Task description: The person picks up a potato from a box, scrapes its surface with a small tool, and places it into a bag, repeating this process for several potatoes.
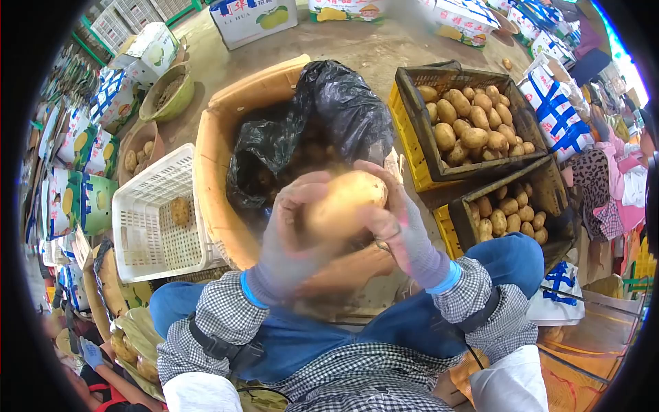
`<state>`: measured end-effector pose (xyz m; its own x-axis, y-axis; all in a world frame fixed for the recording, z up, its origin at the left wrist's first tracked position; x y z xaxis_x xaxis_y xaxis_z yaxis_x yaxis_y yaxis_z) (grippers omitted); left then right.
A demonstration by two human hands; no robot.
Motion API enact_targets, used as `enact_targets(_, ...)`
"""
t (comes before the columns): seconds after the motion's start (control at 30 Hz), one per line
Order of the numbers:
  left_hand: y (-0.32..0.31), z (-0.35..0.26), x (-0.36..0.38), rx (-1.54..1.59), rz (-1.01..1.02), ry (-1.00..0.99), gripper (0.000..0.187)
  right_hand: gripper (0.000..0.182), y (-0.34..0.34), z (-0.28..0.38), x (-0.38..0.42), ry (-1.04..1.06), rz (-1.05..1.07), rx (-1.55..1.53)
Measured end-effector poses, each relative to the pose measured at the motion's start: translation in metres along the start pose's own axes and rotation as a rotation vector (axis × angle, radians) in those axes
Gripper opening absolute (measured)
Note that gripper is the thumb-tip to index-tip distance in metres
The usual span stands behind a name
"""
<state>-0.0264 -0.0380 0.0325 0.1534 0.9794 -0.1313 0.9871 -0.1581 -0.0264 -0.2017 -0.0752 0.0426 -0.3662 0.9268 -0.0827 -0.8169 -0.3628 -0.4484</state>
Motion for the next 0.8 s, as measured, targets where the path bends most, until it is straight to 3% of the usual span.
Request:
enact_targets(0.07, 0.0, -0.006, 0.0, -0.037, -0.016, -0.022, 0.068, 0.075, 0.004, 0.003, -0.002, -0.09, 0.025, -0.048)
enact_targets(0.17, 0.001, 0.002, 0.004, -0.192, 0.004, -0.156, 0.063, 0.073, 0.006, 0.006, -0.002, -0.059, 0.085, -0.035)
enact_targets(0.27, 0.004, -0.001, 0.006, -0.398, 0.026, -0.216, 0.062, 0.07, 0.002, 0.017, 0.005, 0.086, 0.155, 0.344)
enact_targets(0.37, 0.003, 0.004, 0.009, -0.305, 0.047, -0.19, 0.059, 0.074, 0.015, 0.011, 0.004, -0.106, 0.114, 0.161)
enact_targets(0.5, -0.009, -0.007, 0.007, -0.416, 0.16, -0.375, 0.059, 0.07, 0.021, 0.004, 0.015, -0.131, 0.165, -0.047)
enact_targets(0.57, -0.018, -0.003, 0.009, -0.553, 0.217, -0.448, 0.06, 0.061, 0.028, 0.003, 0.026, -0.338, 0.118, 0.016)
enact_targets(0.63, -0.025, 0.001, 0.01, -0.085, 0.326, 0.203, 0.049, 0.059, 0.046, -0.002, 0.036, -0.443, 0.103, 0.04)
enact_targets(0.67, -0.022, -0.009, 0.004, -0.206, 0.365, 0.146, 0.047, 0.056, 0.06, -0.004, 0.039, -0.399, 0.124, 0.084)
enact_targets(0.7, -0.02, -0.015, -0.002, -0.324, 0.407, 0.092, 0.044, 0.055, 0.068, 0.001, 0.045, -0.289, 0.008, 0.123)
enact_targets(0.73, -0.009, 0.015, -0.002, -0.474, 0.254, 0.018, 0.041, 0.053, 0.077, 0.007, 0.05, -0.232, -0.198, 0.04)
enact_targets(0.77, 0.018, 0.058, -0.017, -0.721, 0.358, -0.157, 0.044, 0.051, 0.085, 0.013, 0.056, -0.151, -0.392, -0.034)
enact_targets(0.8, 0.043, 0.082, -0.032, -0.802, 0.369, 0.056, 0.047, 0.049, 0.117, 0.012, 0.055, -0.151, -0.669, -0.241)
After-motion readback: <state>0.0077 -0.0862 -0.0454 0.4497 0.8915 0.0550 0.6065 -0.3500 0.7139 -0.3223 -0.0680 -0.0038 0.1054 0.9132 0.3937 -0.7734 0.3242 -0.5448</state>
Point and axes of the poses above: each hand's wrist, its own x-axis away from the middle knuckle, its own y-axis out of the back of the hand, z = x × y, the point moved 2 cm from there along -x, towards the middle knuckle, and after that the axes turned 8 degrees about y, right-handed, at the moved point
